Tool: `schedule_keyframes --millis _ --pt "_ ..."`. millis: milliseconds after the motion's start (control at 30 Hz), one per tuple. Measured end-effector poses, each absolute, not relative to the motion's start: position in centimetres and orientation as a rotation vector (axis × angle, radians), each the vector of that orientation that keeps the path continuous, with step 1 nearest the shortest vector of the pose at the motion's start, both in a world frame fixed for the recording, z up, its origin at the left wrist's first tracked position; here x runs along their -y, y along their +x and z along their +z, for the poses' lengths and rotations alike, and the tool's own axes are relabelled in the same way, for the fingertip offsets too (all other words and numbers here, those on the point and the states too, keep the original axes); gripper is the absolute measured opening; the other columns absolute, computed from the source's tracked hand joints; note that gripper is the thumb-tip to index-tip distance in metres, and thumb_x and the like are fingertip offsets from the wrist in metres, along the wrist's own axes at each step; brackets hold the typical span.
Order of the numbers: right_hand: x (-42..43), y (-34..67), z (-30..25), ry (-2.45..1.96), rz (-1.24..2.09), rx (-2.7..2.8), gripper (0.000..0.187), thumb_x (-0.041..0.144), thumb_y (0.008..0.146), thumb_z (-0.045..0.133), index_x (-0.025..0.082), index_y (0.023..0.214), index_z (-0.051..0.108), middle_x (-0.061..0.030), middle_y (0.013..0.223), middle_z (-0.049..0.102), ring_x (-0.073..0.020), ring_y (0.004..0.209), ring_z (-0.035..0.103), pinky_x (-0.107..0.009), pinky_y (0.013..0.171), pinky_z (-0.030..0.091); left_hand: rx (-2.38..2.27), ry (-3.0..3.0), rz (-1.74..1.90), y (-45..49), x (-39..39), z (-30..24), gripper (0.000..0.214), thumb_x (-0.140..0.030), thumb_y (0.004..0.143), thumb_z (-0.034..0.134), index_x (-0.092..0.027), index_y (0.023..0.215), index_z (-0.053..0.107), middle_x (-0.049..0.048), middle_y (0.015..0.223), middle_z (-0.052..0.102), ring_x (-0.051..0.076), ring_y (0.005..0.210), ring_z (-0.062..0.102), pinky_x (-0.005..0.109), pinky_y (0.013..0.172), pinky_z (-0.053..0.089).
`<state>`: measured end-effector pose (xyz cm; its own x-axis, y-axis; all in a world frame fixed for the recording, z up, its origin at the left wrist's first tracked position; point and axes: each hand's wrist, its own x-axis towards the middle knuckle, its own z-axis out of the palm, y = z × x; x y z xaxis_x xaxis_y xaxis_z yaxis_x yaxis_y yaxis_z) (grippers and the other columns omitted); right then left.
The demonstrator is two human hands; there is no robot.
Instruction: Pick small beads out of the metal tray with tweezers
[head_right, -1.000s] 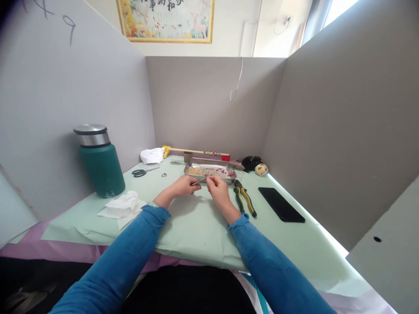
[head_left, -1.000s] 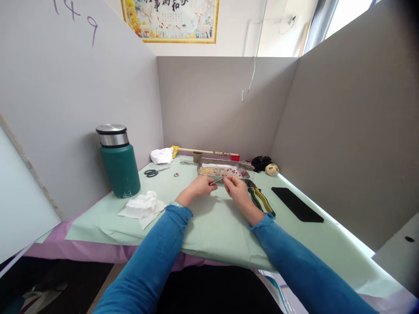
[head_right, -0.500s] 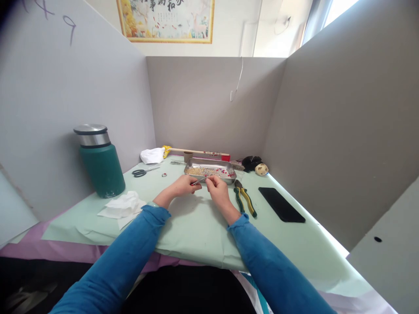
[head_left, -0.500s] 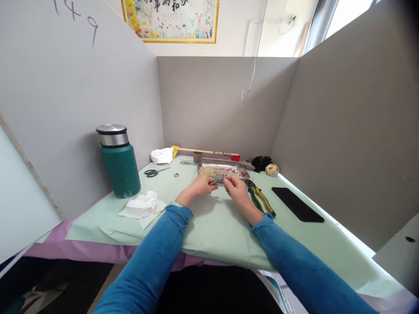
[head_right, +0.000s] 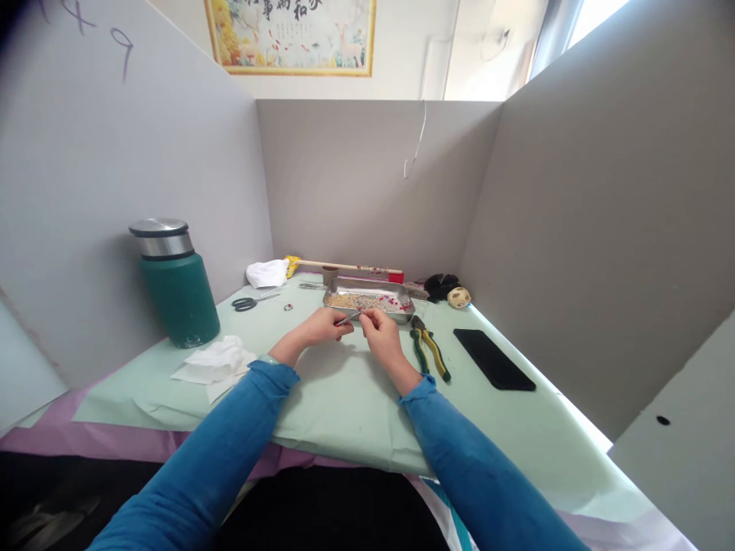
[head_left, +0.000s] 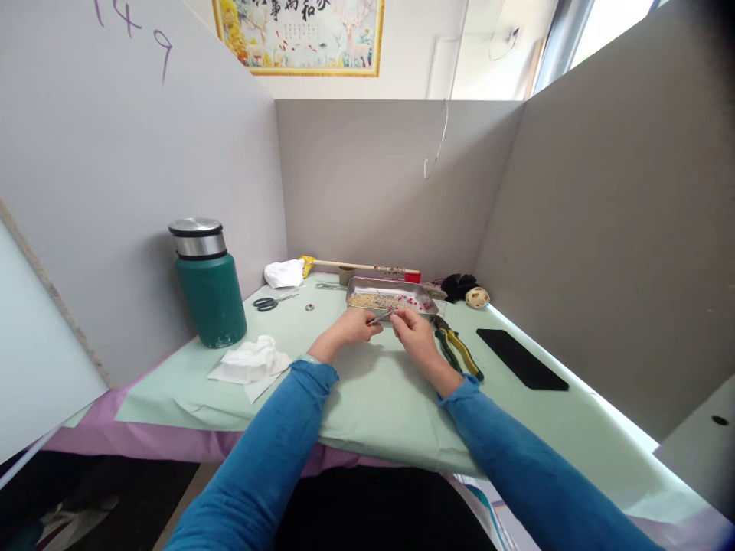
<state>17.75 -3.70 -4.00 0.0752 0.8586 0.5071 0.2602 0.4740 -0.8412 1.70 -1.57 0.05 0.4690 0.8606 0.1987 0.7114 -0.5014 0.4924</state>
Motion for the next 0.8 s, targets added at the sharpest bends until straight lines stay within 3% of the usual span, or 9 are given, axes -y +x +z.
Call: schedule_keyframes --millis 333,633,800 --pt "4.0 17.6 -3.9 -1.021 0.623 1.509 0.024 0.039 0.081 0.052 0.019 0.068 0.052 0.0042 0.053 0.047 -0.0097 0.050 0.039 -0.024 0.050 0.032 -1.353 2.349 0.577 1.7 1.7 0.2 0.024 -0.030 0.077 0.050 -0.016 0.060 0.060 -0.0002 0.052 0.058 0.011 0.052 0.048 0.024 0.053 0.033" --pt "4.3 17.7 -3.1 -0.854 1.133 1.325 0.028 0.044 0.074 0.061 0.018 0.077 0.053 0.0066 0.047 0.044 -0.0047 0.037 0.027 -0.020 0.037 0.015 -1.298 2.327 0.564 1.7 2.1 0.4 0.024 -0.029 0.078 0.048 -0.016 0.062 0.060 -0.0018 0.048 0.053 0.011 0.049 0.047 0.024 0.052 0.034" --pt "4.4 17.6 -3.0 -0.854 1.176 1.295 0.030 0.046 0.074 0.061 0.018 0.079 0.052 0.0069 0.051 0.047 -0.0035 0.036 0.031 -0.019 0.036 0.016 -1.328 2.347 0.611 1.7 1.7 0.1 0.025 -0.030 0.079 0.048 -0.016 0.063 0.061 -0.0012 0.050 0.054 0.011 0.051 0.047 0.024 0.053 0.033"
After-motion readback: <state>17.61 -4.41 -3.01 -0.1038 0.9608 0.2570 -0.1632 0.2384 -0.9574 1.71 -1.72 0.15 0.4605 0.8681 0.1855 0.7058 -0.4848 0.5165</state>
